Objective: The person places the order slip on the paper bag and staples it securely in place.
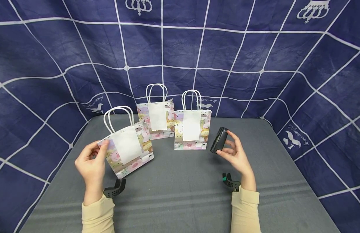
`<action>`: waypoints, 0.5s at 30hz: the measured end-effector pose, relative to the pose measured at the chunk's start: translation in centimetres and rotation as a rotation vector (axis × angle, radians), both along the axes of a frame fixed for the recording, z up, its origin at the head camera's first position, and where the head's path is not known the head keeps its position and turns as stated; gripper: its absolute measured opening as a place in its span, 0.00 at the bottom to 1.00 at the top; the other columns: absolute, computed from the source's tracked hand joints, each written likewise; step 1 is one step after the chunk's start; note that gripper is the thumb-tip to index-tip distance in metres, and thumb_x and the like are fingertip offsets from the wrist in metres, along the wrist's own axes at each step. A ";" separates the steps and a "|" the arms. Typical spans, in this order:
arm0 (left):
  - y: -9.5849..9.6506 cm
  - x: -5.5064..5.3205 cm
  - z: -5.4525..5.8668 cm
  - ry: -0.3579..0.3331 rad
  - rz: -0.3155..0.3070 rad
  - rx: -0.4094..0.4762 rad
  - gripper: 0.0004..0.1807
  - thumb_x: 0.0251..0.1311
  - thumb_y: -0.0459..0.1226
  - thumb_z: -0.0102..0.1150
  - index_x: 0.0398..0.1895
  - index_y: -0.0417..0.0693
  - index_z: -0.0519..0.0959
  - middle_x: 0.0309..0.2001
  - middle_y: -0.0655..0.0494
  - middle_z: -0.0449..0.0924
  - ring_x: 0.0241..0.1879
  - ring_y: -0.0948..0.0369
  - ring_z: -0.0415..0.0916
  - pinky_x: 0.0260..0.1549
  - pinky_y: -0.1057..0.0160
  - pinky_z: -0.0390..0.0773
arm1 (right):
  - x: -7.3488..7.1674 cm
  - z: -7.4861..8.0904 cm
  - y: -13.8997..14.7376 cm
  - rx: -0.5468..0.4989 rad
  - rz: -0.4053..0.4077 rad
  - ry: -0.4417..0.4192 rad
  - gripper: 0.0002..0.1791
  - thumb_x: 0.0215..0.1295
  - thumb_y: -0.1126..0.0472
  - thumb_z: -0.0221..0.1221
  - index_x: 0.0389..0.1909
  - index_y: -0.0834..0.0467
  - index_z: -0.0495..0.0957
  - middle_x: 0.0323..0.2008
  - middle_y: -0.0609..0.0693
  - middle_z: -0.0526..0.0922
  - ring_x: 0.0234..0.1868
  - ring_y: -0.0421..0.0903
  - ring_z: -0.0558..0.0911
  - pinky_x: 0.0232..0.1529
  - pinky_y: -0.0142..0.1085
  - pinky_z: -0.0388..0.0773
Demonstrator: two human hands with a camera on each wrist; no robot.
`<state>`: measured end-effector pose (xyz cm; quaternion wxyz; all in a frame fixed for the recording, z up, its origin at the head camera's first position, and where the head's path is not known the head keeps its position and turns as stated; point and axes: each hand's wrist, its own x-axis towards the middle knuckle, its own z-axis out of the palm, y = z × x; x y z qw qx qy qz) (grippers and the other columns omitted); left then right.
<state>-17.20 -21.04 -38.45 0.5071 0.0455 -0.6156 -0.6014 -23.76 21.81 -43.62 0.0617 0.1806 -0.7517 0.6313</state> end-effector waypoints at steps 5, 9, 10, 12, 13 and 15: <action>-0.2 -0.2 -0.3 -0.012 0.005 -0.007 0.09 0.47 0.21 0.65 0.29 0.18 0.77 0.19 0.63 0.76 0.19 0.67 0.64 0.23 0.75 0.65 | -0.1 -0.5 0.3 0.014 -0.009 -0.033 0.48 0.56 0.72 0.64 0.72 0.55 0.47 0.54 0.70 0.69 0.36 0.47 0.83 0.38 0.30 0.78; -0.2 -0.4 -0.6 -0.029 0.015 -0.020 0.10 0.47 0.22 0.65 0.29 0.17 0.76 0.19 0.64 0.76 0.20 0.68 0.65 0.23 0.75 0.65 | -0.4 -1.1 0.5 0.008 -0.007 -0.053 0.48 0.56 0.72 0.64 0.72 0.54 0.47 0.54 0.70 0.70 0.36 0.47 0.83 0.39 0.31 0.78; -0.3 -0.5 -0.7 -0.031 0.015 -0.022 0.10 0.47 0.22 0.65 0.29 0.17 0.76 0.19 0.64 0.76 0.20 0.68 0.65 0.23 0.75 0.65 | -0.5 -1.2 0.6 0.005 -0.005 -0.058 0.48 0.56 0.73 0.64 0.72 0.54 0.47 0.54 0.70 0.70 0.36 0.46 0.83 0.39 0.31 0.78; -0.3 -0.6 -0.9 -0.036 0.014 -0.024 0.10 0.47 0.22 0.66 0.29 0.18 0.77 0.19 0.64 0.76 0.20 0.68 0.65 0.23 0.75 0.65 | -0.6 -1.5 0.7 0.004 -0.001 -0.069 0.48 0.56 0.73 0.63 0.72 0.54 0.47 0.54 0.70 0.69 0.36 0.45 0.83 0.39 0.31 0.78; -0.4 -0.6 -1.0 -0.039 0.013 -0.024 0.10 0.47 0.22 0.66 0.29 0.18 0.77 0.19 0.64 0.76 0.20 0.68 0.65 0.23 0.75 0.65 | -0.7 -1.6 0.7 0.002 0.002 -0.077 0.48 0.56 0.74 0.63 0.72 0.54 0.46 0.54 0.71 0.69 0.35 0.44 0.83 0.39 0.31 0.78; -0.5 -0.7 -1.2 -0.043 0.015 -0.030 0.10 0.47 0.22 0.66 0.29 0.18 0.77 0.19 0.64 0.76 0.20 0.68 0.65 0.23 0.75 0.65 | -0.8 -1.9 0.8 -0.004 0.007 -0.097 0.48 0.56 0.74 0.63 0.72 0.54 0.46 0.55 0.72 0.68 0.35 0.43 0.83 0.39 0.32 0.79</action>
